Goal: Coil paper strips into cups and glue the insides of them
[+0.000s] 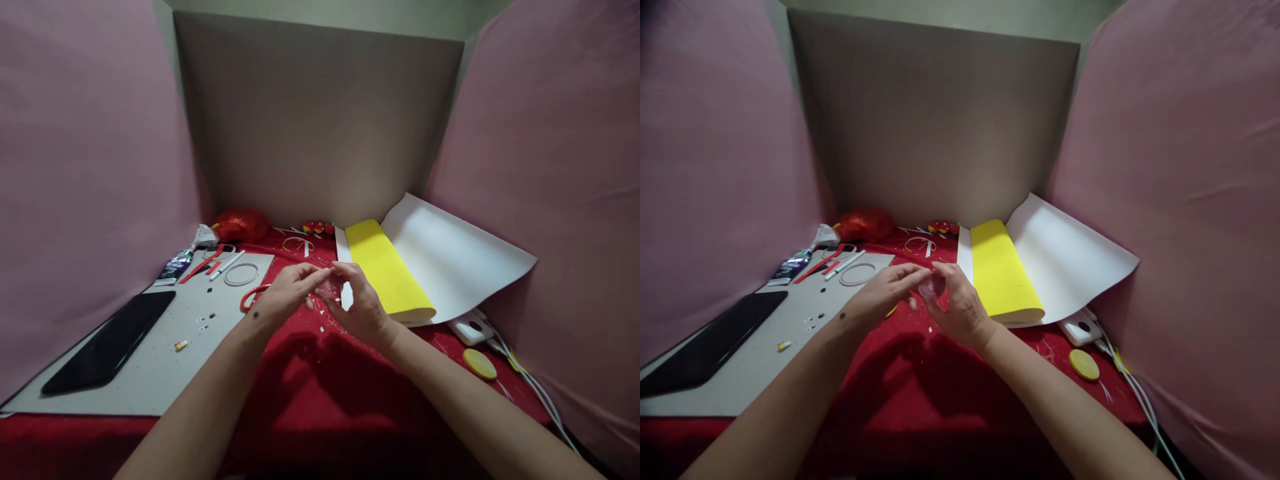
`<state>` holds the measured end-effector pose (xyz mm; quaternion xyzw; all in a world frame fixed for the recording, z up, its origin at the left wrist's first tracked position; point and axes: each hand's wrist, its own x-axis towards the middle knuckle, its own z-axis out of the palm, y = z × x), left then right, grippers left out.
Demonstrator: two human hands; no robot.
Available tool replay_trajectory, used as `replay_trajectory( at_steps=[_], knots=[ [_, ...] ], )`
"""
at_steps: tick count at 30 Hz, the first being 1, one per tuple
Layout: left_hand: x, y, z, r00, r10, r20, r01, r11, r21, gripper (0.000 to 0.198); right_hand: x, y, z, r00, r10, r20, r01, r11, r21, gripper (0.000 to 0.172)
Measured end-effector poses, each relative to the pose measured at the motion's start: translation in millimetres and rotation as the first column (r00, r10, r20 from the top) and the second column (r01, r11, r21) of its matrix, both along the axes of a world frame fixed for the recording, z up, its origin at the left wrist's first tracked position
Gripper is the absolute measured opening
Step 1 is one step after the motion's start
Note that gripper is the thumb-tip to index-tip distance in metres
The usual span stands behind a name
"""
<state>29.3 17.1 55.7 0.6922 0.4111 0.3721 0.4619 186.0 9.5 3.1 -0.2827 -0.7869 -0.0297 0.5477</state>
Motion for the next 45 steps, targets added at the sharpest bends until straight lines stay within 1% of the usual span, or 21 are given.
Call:
replay_trajectory(
  at_steps=[5, 8, 10, 12, 14, 15, 17, 19, 22, 24, 26, 29, 31, 33, 35, 36, 37, 39, 41, 43, 45],
  knots=[
    [9.4, 22.7, -20.4, 0.997, -0.02, 0.08, 0.024, 0.999, -0.048, 0.021, -1.1, 23.2, -9.7, 0.998, 0.034, -0.045, -0.037, 0.998, -0.054, 0.056],
    [7.4, 28.4, -33.8, 0.992, 0.016, 0.126, -0.008, 0.998, -0.06, 0.019, 3.5, 21.7, -17.5, 0.992, 0.039, -0.121, -0.064, 0.976, -0.208, 0.054],
    [5.8, 29.3, -39.3, 0.991, 0.032, 0.134, -0.023, 0.998, -0.064, 0.02, 6.7, 20.5, -21.7, 0.967, 0.032, -0.252, -0.127, 0.92, -0.37, 0.046],
    [5.5, 28.6, -42.3, 0.991, 0.038, 0.125, -0.031, 0.998, -0.06, 0.021, 9.3, 21.4, -25.0, 0.919, 0.033, -0.393, -0.245, 0.83, -0.501, 0.037],
    [6.5, 27.2, -43.9, 0.993, 0.039, 0.109, -0.034, 0.998, -0.045, 0.02, 10.8, 23.6, -26.9, 0.889, 0.046, -0.455, -0.335, 0.743, -0.579, 0.029],
    [7.4, 26.4, -44.4, 0.994, 0.036, 0.101, -0.033, 0.999, -0.035, 0.019, 11.3, 24.5, -27.3, 0.893, 0.051, -0.446, -0.342, 0.722, -0.602, 0.025],
    [9.7, 25.0, -44.8, 0.996, 0.029, 0.083, -0.028, 0.999, -0.017, 0.017, 12.3, 25.2, -26.9, 0.924, 0.045, -0.381, -0.289, 0.732, -0.617, 0.017],
    [11.9, 23.9, -44.9, 0.997, 0.024, 0.07, -0.024, 1.0, -0.001, 0.017, 13.5, 24.2, -25.8, 0.945, 0.017, -0.325, -0.215, 0.783, -0.583, 0.011],
    [14.2, 23.4, -44.8, 0.998, 0.028, 0.059, -0.029, 0.999, 0.019, 0.02, 15.0, 22.6, -26.1, 0.951, -0.014, -0.308, -0.158, 0.835, -0.526, 0.012],
    [14.4, 23.8, -44.9, 0.998, 0.04, 0.053, -0.042, 0.999, 0.031, 0.022, 14.4, 24.1, -28.1, 0.944, -0.015, -0.33, -0.171, 0.831, -0.529, 0.01],
    [13.0, 24.5, -44.9, 0.998, 0.047, 0.043, -0.048, 0.998, 0.036, 0.021, 12.1, 27.0, -29.0, 0.924, -0.015, -0.381, -0.219, 0.797, -0.563, 0.009],
    [8.4, 24.8, -44.3, 1.0, 0.017, 0.025, -0.018, 0.999, 0.027, 0.021, 13.0, 25.1, -19.2, 0.906, -0.029, -0.423, -0.253, 0.764, -0.594, 0.015],
    [5.1, 24.9, -43.6, 1.0, 0.014, 0.002, -0.014, 1.0, 0.017, 0.022, 23.4, 12.3, -4.8, 0.918, -0.055, -0.392, -0.197, 0.796, -0.572, 0.019],
    [3.3, 25.8, -42.8, 0.999, 0.047, -0.027, -0.047, 0.999, 0.003, 0.022, 44.1, -12.7, 8.7, 0.94, -0.097, -0.328, -0.091, 0.853, -0.514, 0.015],
    [4.5, 26.4, -42.5, 0.998, 0.032, -0.061, -0.034, 0.999, -0.028, 0.022, 72.9, -46.8, 12.0, 0.938, -0.276, -0.209, 0.162, 0.883, -0.44, 0.009],
    [6.4, 26.0, -42.5, 0.998, 0.017, -0.067, -0.02, 0.999, -0.041, 0.022, 89.0, -64.8, 8.1, 0.898, -0.405, -0.172, 0.315, 0.865, -0.391, 0.009],
    [9.2, 24.8, -42.8, 0.998, -0.005, -0.064, 0.001, 0.998, -0.06, 0.023, 105.4, -81.9, 0.5, 0.832, -0.54, -0.127, 0.473, 0.811, -0.345, 0.009],
    [16.9, 20.2, -43.8, 0.996, -0.06, -0.059, 0.053, 0.991, -0.12, 0.027, 136.3, -109.1, -22.3, 0.637, -0.771, 0.001, 0.743, 0.613, -0.27, 0.01],
    [26.7, 13.0, -44.9, 0.991, -0.124, -0.049, 0.112, 0.976, -0.188, 0.034, 159.1, -123.7, -47.3, 0.456, -0.877, 0.155, 0.883, 0.422, -0.206, 0.019],
    [38.3, 3.5, -44.9, 0.984, -0.177, -0.032, 0.164, 0.957, -0.24, 0.039, 170.9, -127.6, -65.8, 0.391, -0.876, 0.283, 0.919, 0.357, -0.166, 0.035],
    [51.9, -7.8, -43.2, 0.971, -0.237, -0.02, 0.222, 0.934, -0.279, 0.041, 173.9, -125.8, -74.8, 0.408, -0.844, 0.35, 0.913, 0.367, -0.179, 0.038]
  ],
)
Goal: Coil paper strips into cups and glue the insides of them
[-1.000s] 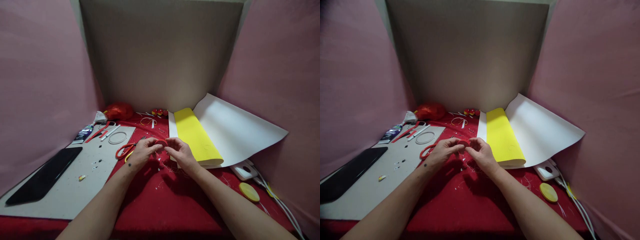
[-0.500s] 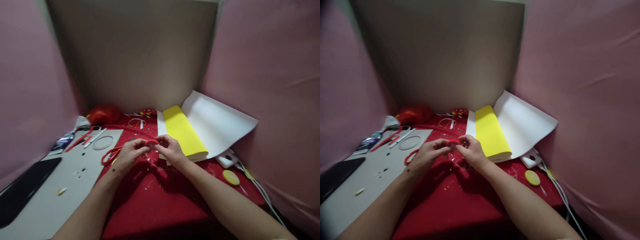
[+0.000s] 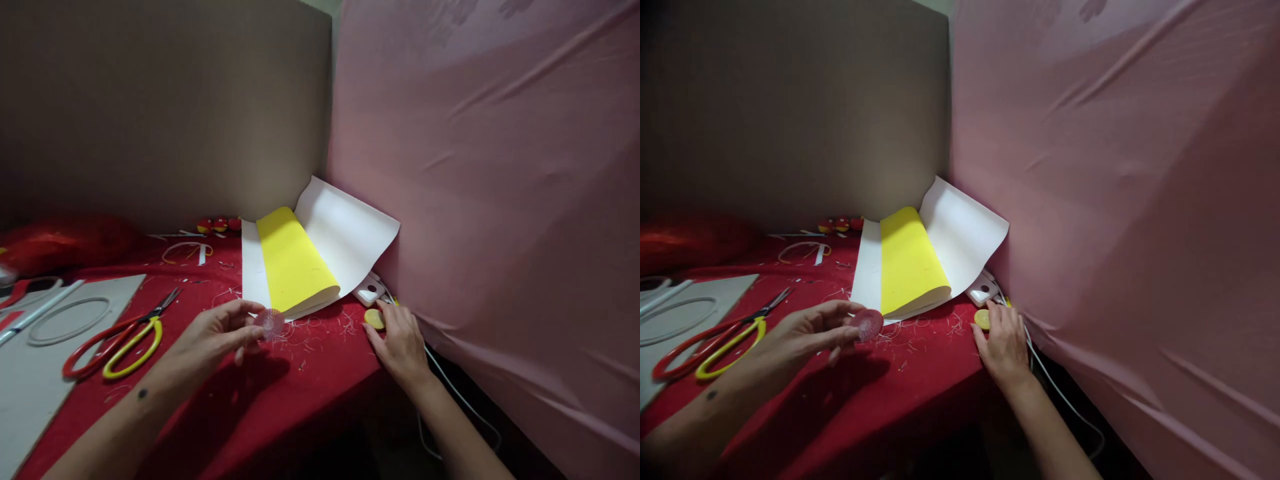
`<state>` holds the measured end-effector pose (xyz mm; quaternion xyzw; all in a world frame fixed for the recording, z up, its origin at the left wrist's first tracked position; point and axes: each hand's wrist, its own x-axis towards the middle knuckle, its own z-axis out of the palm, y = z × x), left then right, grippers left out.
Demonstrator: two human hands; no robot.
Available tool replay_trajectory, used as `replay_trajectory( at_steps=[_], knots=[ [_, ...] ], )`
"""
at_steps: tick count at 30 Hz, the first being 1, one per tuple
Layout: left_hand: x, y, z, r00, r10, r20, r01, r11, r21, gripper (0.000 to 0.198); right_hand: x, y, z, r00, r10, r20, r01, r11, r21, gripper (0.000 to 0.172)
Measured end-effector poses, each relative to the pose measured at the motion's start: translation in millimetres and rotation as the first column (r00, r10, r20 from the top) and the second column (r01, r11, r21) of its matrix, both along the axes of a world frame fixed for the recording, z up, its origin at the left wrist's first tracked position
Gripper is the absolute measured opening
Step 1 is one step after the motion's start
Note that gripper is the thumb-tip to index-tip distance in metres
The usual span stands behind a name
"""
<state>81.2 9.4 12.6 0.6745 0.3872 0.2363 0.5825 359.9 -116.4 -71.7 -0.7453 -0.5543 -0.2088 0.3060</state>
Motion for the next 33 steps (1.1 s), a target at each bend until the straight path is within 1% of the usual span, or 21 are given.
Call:
replay_trajectory(
  at_steps=[2, 4, 6, 7, 8, 10, 11, 12, 14, 15, 17, 20, 21, 23, 25, 26, 28, 29, 30, 31, 33],
  knots=[
    [16.9, -11.5, 3.0, 0.997, -0.081, -0.016, 0.08, 0.996, -0.03, 0.04, -0.7, 2.2, -1.3, 0.997, 0.053, -0.056, -0.052, 0.999, 0.014, 0.035],
    [38.6, -20.8, 5.0, 0.986, -0.162, -0.041, 0.161, 0.986, -0.033, 0.035, -1.3, 1.5, 1.6, 0.979, 0.104, -0.175, -0.083, 0.989, 0.125, 0.035],
    [65.9, -25.9, 3.9, 0.97, -0.229, -0.085, 0.228, 0.974, -0.02, 0.031, -1.0, -2.7, 6.8, 0.905, 0.175, -0.388, -0.07, 0.96, 0.27, 0.038],
    [81.4, -27.0, 1.9, 0.961, -0.246, -0.128, 0.25, 0.968, 0.013, 0.027, -0.8, -6.0, 10.3, 0.826, 0.234, -0.513, -0.054, 0.939, 0.34, 0.04],
    [97.5, -27.3, -0.8, 0.946, -0.261, -0.193, 0.278, 0.958, 0.067, 0.023, -0.5, -9.8, 14.4, 0.709, 0.306, -0.636, -0.039, 0.916, 0.399, 0.041],
    [129.3, -27.4, -7.1, 0.932, -0.274, -0.239, 0.307, 0.945, 0.116, 0.019, -0.6, -18.3, 24.1, 0.42, 0.465, -0.779, -0.002, 0.859, 0.512, 0.041],
    [143.4, -28.0, -9.9, 0.926, -0.271, -0.262, 0.315, 0.938, 0.145, 0.017, -0.8, -22.7, 29.1, 0.277, 0.518, -0.809, 0.019, 0.839, 0.544, 0.04],
    [155.1, -29.2, -12.0, 0.922, -0.267, -0.282, 0.325, 0.928, 0.183, 0.014, -1.1, -26.8, 33.7, 0.158, 0.555, -0.817, 0.041, 0.823, 0.567, 0.038],
    [168.5, -32.6, -13.6, 0.923, -0.228, -0.31, 0.321, 0.9, 0.295, 0.006, -1.4, -33.6, 40.5, -0.024, 0.586, -0.81, 0.042, 0.81, 0.585, 0.035],
    [169.5, -34.3, -13.0, 0.93, -0.197, -0.309, 0.307, 0.88, 0.362, 0.005, -1.5, -35.9, 42.5, -0.089, 0.593, -0.8, 0.031, 0.805, 0.593, 0.033],
    [160.5, -35.9, -9.6, 0.948, -0.133, -0.289, 0.264, 0.836, 0.481, 0.007, -1.8, -38.2, 44.5, -0.194, 0.596, -0.779, 0.001, 0.794, 0.608, 0.028],
    [128.5, -32.5, -0.3, 0.957, -0.105, -0.27, 0.244, 0.793, 0.558, 0.007, -6.1, -33.8, 46.7, -0.332, 0.57, -0.752, -0.035, 0.789, 0.614, 0.023],
    [115.5, -30.2, 3.6, 0.96, -0.092, -0.266, 0.231, 0.797, 0.558, 0.01, -9.5, -30.1, 48.2, -0.374, 0.55, -0.747, -0.052, 0.792, 0.609, 0.022],
    [89.0, -25.2, 12.2, 0.967, -0.093, -0.239, 0.19, 0.887, 0.421, 0.017, -20.7, -19.3, 53.2, -0.441, 0.5, -0.746, -0.11, 0.795, 0.597, 0.023],
    [63.4, -19.8, 21.0, 0.979, -0.09, -0.182, 0.134, 0.959, 0.248, 0.023, -37.9, -4.3, 60.2, -0.466, 0.464, -0.753, -0.205, 0.771, 0.603, 0.025],
    [51.2, -16.9, 25.3, 0.988, -0.074, -0.136, 0.098, 0.978, 0.184, 0.025, -48.5, 4.4, 63.9, -0.459, 0.456, -0.762, -0.267, 0.748, 0.608, 0.025],
    [27.8, -10.4, 33.1, 0.999, -0.027, -0.027, 0.03, 0.994, 0.105, 0.026, -72.2, 23.1, 71.0, -0.388, 0.469, -0.794, -0.392, 0.695, 0.602, 0.028],
    [16.5, -6.8, 36.5, 1.0, -0.004, 0.021, 0.002, 0.996, 0.088, 0.027, -84.5, 32.7, 73.9, -0.314, 0.495, -0.81, -0.448, 0.676, 0.586, 0.03],
    [5.7, -3.1, 39.3, 0.998, 0.014, 0.058, -0.019, 0.997, 0.076, 0.028, -96.5, 42.1, 76.3, -0.205, 0.545, -0.813, -0.5, 0.656, 0.565, 0.032],
    [-4.6, 0.7, 41.5, 0.997, 0.026, 0.078, -0.032, 0.997, 0.07, 0.029, -107.9, 51.2, 77.9, -0.065, 0.612, -0.788, -0.548, 0.638, 0.541, 0.034],
    [-23.1, 7.8, 43.6, 0.996, 0.033, 0.085, -0.038, 0.997, 0.063, 0.031, -127.5, 68.1, 79.2, 0.243, 0.756, -0.607, -0.643, 0.594, 0.483, 0.039]
  ],
)
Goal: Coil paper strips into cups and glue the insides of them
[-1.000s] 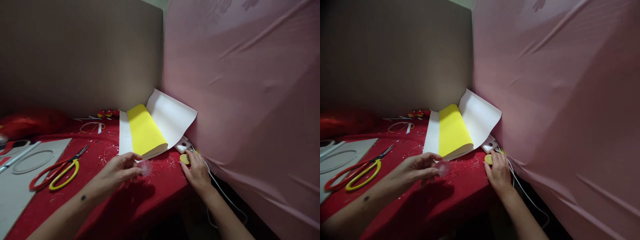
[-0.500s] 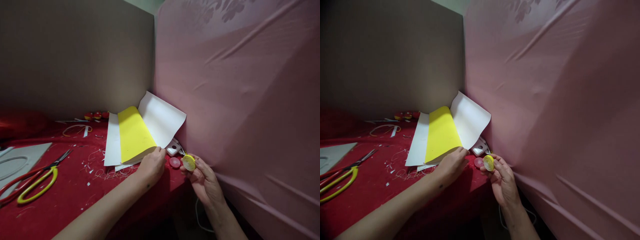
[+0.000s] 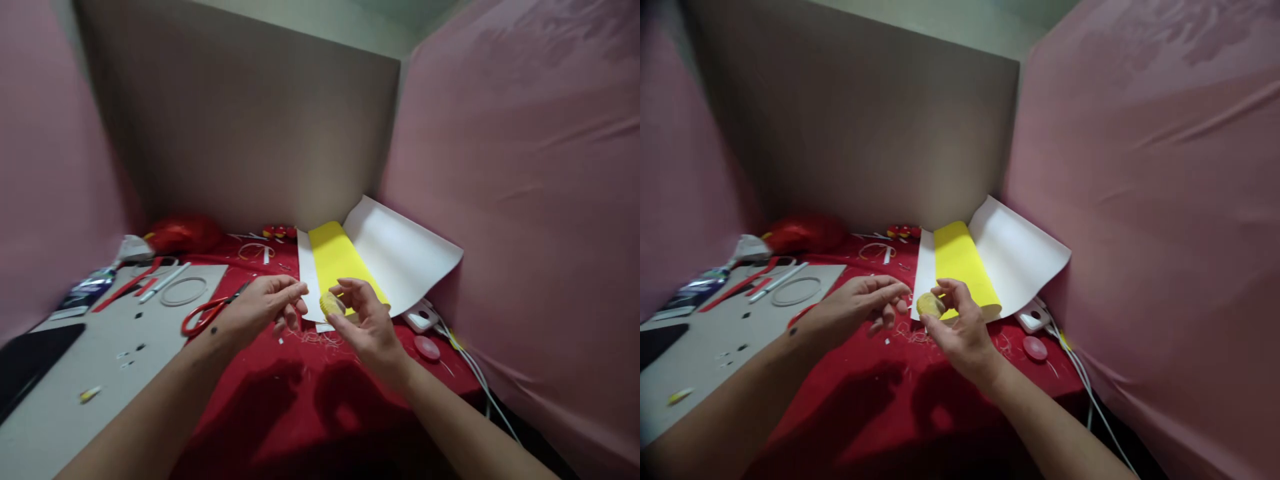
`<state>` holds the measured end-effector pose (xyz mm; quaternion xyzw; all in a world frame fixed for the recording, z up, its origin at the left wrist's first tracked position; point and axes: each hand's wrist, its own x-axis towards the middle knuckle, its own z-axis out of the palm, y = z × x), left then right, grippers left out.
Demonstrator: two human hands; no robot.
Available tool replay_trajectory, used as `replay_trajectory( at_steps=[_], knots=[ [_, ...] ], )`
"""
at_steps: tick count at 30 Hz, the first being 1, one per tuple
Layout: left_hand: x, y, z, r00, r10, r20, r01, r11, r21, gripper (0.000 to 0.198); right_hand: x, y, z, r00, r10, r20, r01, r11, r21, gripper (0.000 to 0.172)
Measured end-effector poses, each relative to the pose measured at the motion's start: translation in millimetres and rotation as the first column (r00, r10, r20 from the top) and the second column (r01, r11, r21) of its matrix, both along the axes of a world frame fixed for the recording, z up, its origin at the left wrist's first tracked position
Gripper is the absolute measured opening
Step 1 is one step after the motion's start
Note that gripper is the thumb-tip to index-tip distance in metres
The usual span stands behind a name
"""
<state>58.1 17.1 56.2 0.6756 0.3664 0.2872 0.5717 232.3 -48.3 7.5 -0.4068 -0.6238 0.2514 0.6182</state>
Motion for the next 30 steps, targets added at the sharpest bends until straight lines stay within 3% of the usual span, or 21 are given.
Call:
replay_trajectory(
  at_steps=[2, 4, 8, 11, 13, 15, 20, 25, 30],
  knots=[
    [-14.3, 5.5, -0.9, 1.0, -0.013, 0.003, 0.013, 1.0, -0.004, 0.032, -15.3, 15.2, -0.8, 0.96, -0.104, 0.261, 0.045, 0.974, 0.223, 0.045],
    [-23.6, 8.8, -4.3, 0.999, -0.034, 0.004, 0.034, 0.999, 0.009, 0.031, -26.9, 28.8, -2.6, 0.909, -0.159, 0.386, 0.013, 0.935, 0.354, 0.049],
    [-29.0, 11.6, -14.7, 1.0, 0.006, 0.027, -0.007, 0.999, 0.048, 0.018, -41.0, 48.5, -5.3, 0.886, -0.122, 0.446, -0.069, 0.919, 0.388, 0.052],
    [-28.1, 14.2, -22.7, 0.995, 0.071, 0.069, -0.074, 0.996, 0.043, 0.017, -45.0, 55.8, -5.5, 0.926, -0.019, 0.378, -0.093, 0.957, 0.276, 0.052],
    [-27.3, 16.2, -27.5, 0.99, 0.11, 0.091, -0.113, 0.993, 0.031, 0.019, -45.4, 58.5, -6.5, 0.968, 0.078, 0.24, -0.108, 0.987, 0.116, 0.046],
    [-26.2, 17.2, -31.8, 0.983, 0.151, 0.101, -0.153, 0.988, 0.015, 0.02, -44.7, 60.7, -9.0, 0.982, 0.177, 0.062, -0.172, 0.983, -0.066, 0.035],
    [-20.9, 15.5, -38.6, 0.984, 0.167, 0.062, -0.165, 0.986, -0.034, 0.026, -41.2, 65.2, -16.9, 0.93, 0.262, -0.26, -0.344, 0.868, -0.357, 0.018],
    [-18.6, 20.5, -37.1, 0.969, 0.245, -0.006, -0.245, 0.968, -0.05, 0.037, -39.6, 71.1, -17.9, 0.879, 0.257, -0.402, -0.436, 0.775, -0.457, 0.013],
    [-22.5, 27.7, -26.4, 0.954, 0.291, -0.075, -0.289, 0.957, 0.035, 0.038, -38.6, 76.7, -19.8, 0.873, 0.267, -0.408, -0.455, 0.747, -0.484, 0.012]
  ],
)
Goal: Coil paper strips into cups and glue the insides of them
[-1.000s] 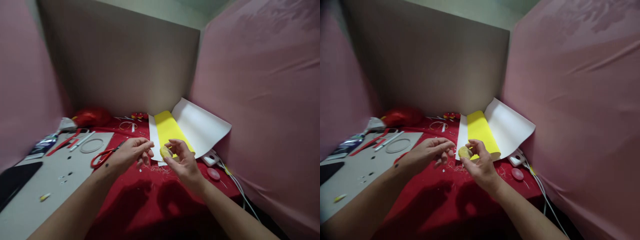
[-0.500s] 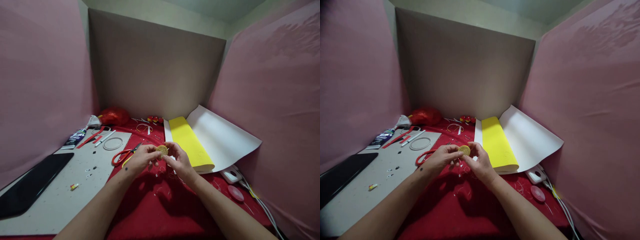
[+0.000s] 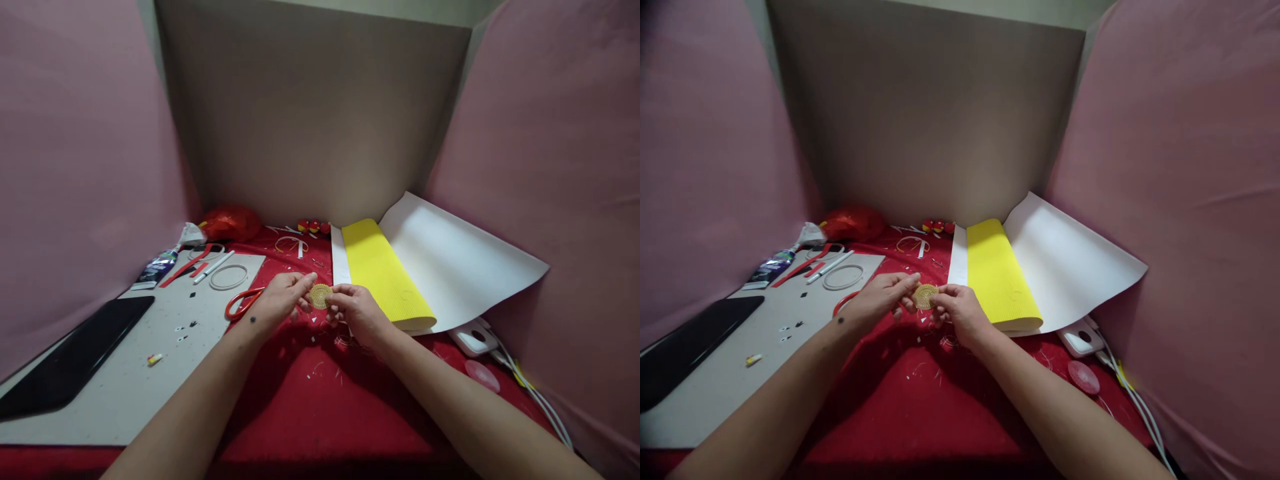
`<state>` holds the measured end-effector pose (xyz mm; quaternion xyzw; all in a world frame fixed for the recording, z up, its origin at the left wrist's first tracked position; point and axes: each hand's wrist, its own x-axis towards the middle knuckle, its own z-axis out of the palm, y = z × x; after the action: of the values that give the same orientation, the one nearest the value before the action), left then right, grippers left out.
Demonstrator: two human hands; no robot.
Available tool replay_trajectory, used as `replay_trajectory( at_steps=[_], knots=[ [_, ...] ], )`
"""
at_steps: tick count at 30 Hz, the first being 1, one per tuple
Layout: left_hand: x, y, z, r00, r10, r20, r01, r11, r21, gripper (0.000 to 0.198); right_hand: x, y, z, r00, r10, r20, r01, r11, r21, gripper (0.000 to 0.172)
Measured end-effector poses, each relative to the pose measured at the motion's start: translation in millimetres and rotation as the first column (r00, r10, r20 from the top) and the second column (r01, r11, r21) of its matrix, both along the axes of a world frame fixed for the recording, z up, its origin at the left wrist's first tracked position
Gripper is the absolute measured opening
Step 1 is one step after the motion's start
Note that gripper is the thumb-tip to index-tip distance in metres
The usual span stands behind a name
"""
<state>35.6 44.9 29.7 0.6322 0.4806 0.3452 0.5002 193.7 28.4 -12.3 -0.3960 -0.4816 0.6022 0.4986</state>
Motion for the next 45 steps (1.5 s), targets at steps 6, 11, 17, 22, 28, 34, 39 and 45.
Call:
replay_trajectory(
  at_steps=[6, 11, 17, 22, 28, 34, 39, 45],
  knots=[
    [1.4, 0.9, -5.4, 0.996, -0.069, -0.061, 0.071, 0.997, 0.031, 0.016, 4.8, 0.4, -7.4, 1.0, 0.015, -0.006, -0.015, 0.999, 0.033, 0.013],
    [6.7, -0.7, -12.9, 0.99, -0.115, -0.081, 0.117, 0.993, 0.021, 0.018, 12.0, -0.4, -8.7, 0.997, 0.017, 0.072, -0.021, 0.998, 0.06, 0.013],
    [6.7, -4.4, -10.3, 0.995, -0.082, -0.049, 0.085, 0.994, 0.07, 0.014, 11.5, -6.1, -2.3, 0.993, 0.028, 0.111, -0.038, 0.995, 0.09, 0.016],
    [2.0, -3.9, -14.9, 0.995, -0.097, -0.035, 0.099, 0.994, 0.053, 0.018, 7.8, -8.9, -1.1, 0.991, 0.033, 0.133, -0.045, 0.995, 0.089, 0.016],
    [3.7, -2.6, -22.1, 0.999, -0.053, -0.01, 0.054, 0.991, 0.121, 0.016, 9.0, -6.1, -4.1, 0.996, 0.028, 0.091, -0.035, 0.997, 0.073, 0.019],
    [10.8, -4.7, -27.6, 0.998, -0.036, 0.055, 0.024, 0.979, 0.202, 0.018, 9.0, -6.6, -4.0, 0.995, -0.012, 0.096, 0.003, 0.995, 0.098, 0.018],
    [11.2, -4.1, -31.9, 0.996, -0.034, 0.08, 0.013, 0.968, 0.251, 0.016, 7.4, -7.8, -2.6, 0.994, -0.063, 0.086, 0.043, 0.976, 0.213, 0.014],
    [13.0, -4.5, -33.3, 0.995, -0.041, 0.089, 0.014, 0.96, 0.28, 0.018, 7.5, -6.2, -3.8, 0.992, -0.102, 0.08, 0.078, 0.961, 0.266, 0.014]
  ],
)
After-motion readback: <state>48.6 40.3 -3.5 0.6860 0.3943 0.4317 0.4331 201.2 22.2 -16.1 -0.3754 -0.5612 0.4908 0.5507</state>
